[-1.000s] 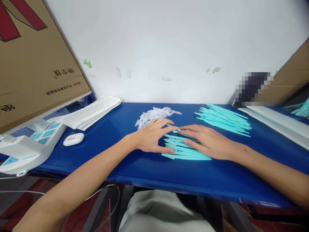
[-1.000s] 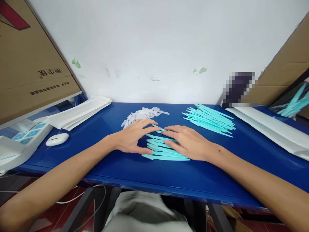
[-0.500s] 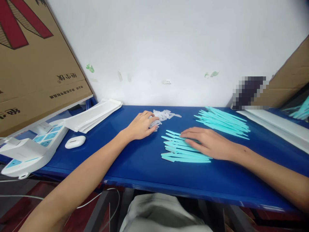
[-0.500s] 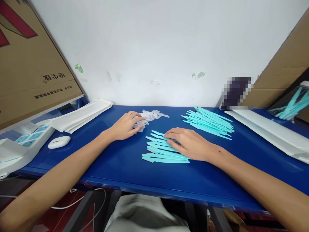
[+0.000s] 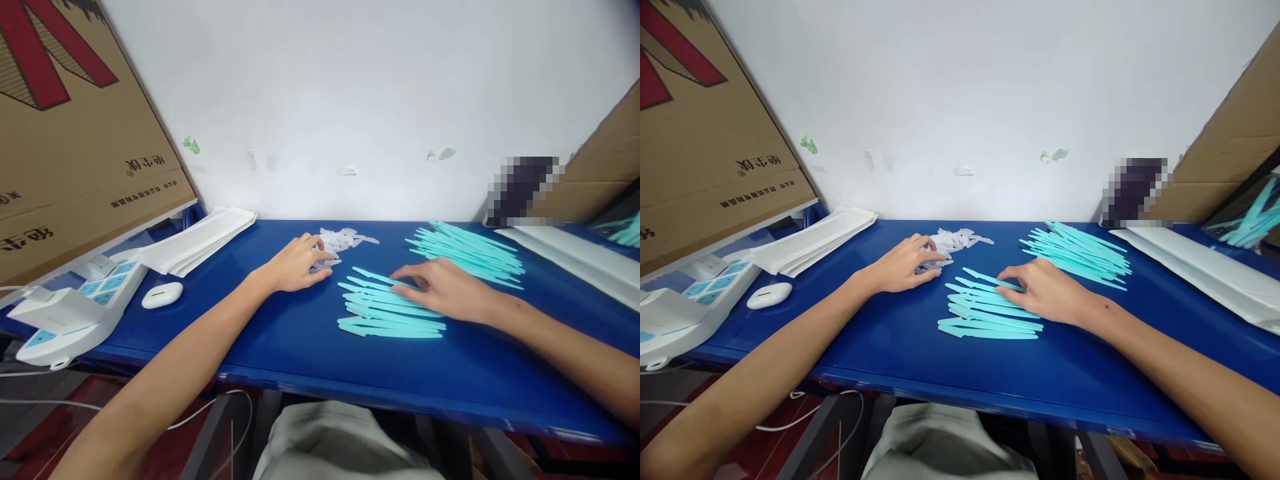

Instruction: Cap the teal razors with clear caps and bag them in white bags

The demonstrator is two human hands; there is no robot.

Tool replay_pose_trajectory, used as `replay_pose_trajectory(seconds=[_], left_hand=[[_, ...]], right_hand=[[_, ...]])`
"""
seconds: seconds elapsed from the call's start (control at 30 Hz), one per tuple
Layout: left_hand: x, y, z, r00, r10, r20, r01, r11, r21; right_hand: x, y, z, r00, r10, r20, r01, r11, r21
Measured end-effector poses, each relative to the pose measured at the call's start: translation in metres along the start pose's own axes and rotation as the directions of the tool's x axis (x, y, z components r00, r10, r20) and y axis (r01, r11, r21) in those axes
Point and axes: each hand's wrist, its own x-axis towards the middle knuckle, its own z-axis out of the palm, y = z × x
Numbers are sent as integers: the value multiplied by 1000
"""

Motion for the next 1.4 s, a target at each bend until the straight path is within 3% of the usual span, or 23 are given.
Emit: replay_pose_trajectory(seconds=[0.13, 0.63, 1.17, 1.4], left_hand=[[1, 2, 5, 1000, 17, -7, -17, 1000, 16], [16, 25, 21, 993, 98, -66, -86, 982, 166], [19, 21, 22, 997, 40, -68, -39, 999, 10], [19, 26, 21, 995, 57, -76, -56, 998, 16]], right_hand=[[4, 4, 4, 995, -81, -54, 81, 997, 7], [10, 25, 12, 987, -104, -125, 109, 994, 32], [6, 24, 9, 957, -269, -109, 259, 961, -99], [6, 22, 6, 970, -212, -119, 207, 977, -55]])
